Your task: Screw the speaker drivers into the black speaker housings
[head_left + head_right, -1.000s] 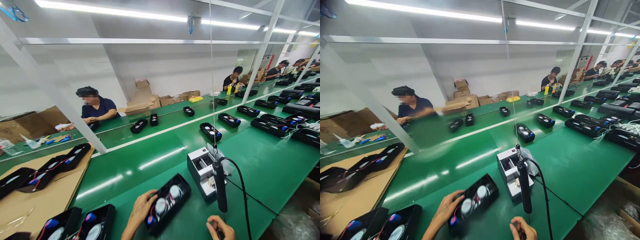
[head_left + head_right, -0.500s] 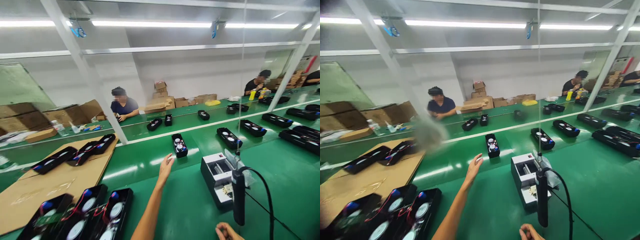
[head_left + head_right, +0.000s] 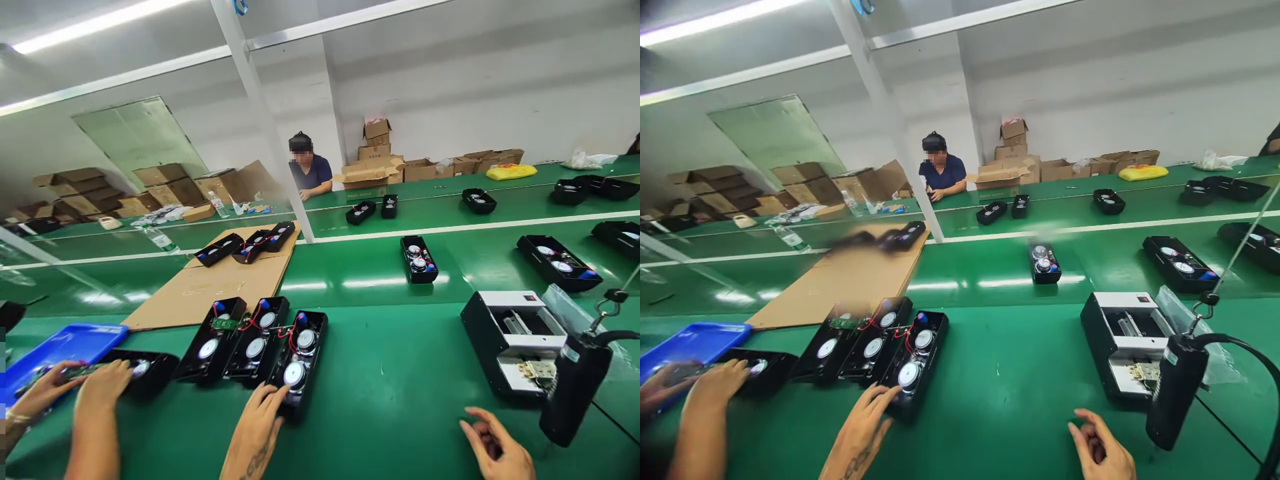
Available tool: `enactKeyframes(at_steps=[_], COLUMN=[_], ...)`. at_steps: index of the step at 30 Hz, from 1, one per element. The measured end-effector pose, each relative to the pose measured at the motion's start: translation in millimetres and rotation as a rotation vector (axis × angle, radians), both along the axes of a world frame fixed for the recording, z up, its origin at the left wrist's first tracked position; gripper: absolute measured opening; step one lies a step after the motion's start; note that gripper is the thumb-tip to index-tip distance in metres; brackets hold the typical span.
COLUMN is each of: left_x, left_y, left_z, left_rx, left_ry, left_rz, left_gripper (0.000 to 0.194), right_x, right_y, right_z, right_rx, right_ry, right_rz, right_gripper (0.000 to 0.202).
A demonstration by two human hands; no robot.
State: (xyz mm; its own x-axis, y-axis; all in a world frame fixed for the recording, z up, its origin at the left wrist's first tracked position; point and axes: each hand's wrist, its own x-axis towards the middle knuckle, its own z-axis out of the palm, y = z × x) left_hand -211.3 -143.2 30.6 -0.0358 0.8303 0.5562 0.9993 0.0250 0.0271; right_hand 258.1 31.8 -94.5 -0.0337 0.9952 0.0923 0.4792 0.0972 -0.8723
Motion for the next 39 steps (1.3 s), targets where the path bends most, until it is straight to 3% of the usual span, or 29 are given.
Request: enactKeyframes(at_steps=[3,7,10,12,16,19,21,23,25,28,32,36,39], left_x=[49.1,160.0,225.9,242.5,218.0,185.7,171.8,165.5,163.7,163.8,166.8,173.2,176.8], left_y=[33.2,81.5,98.8,99.5,87.7,83.5,85.1,87.4,88.5,89.3,94.2,100.7,102.7], left_z=[-6.0,-16.9,-14.1,-5.6,16.8,27.5,28.2,24.2,17.9,9.5,4.6,-0.4,-5.7], left_rx=[-0.036,-0.045,-0.047,-0.069,-0.009,0.038,0.024,0.013,0.01,0.006,0.033,0.022,-0.033], left_ry=[-0.02,-0.139,-0.276,-0.364,-0.551,-0.558,-0.525,-0.503,-0.499,-0.502,-0.492,-0.44,-0.405], left_rz=[-0.077,-0.123,-0.173,-0.248,-0.439,-0.463,-0.464,-0.471,-0.485,-0.508,-0.549,-0.578,-0.58], left_gripper=[0.04,0.035,0.03,0.029,0.02,0.013,0.01,0.01,0.009,0.009,0.011,0.011,0.009], right_x=[-44.3,-102.9,-112.6,-95.9,-28.1,20.8,40.6,47.9,43.8,21.5,-23.1,-57.0,-70.2], right_y=[-23.5,-62.7,-65.6,-48.8,13.8,54.7,64.7,57.3,35.2,-10.5,-53.0,-45.8,-17.9], right_z=[10.6,13.0,10.2,14.9,47.3,80.4,99.8,113.3,119.2,114.6,100.2,103.7,117.2], right_rx=[0.088,0.262,0.34,0.313,0.112,-0.003,-0.046,-0.043,0.048,0.346,0.561,0.594,0.417], right_ry=[0.06,-0.01,-0.034,-0.019,-0.02,-0.07,-0.131,-0.214,-0.255,-0.167,-0.197,-0.069,0.116], right_rz=[0.154,0.316,0.302,0.335,0.593,0.757,0.8,0.738,0.575,0.36,0.4,0.356,0.168], right_gripper=[0.049,0.108,0.106,0.105,0.124,0.117,0.114,0.11,0.098,0.062,0.037,0.029,0.017])
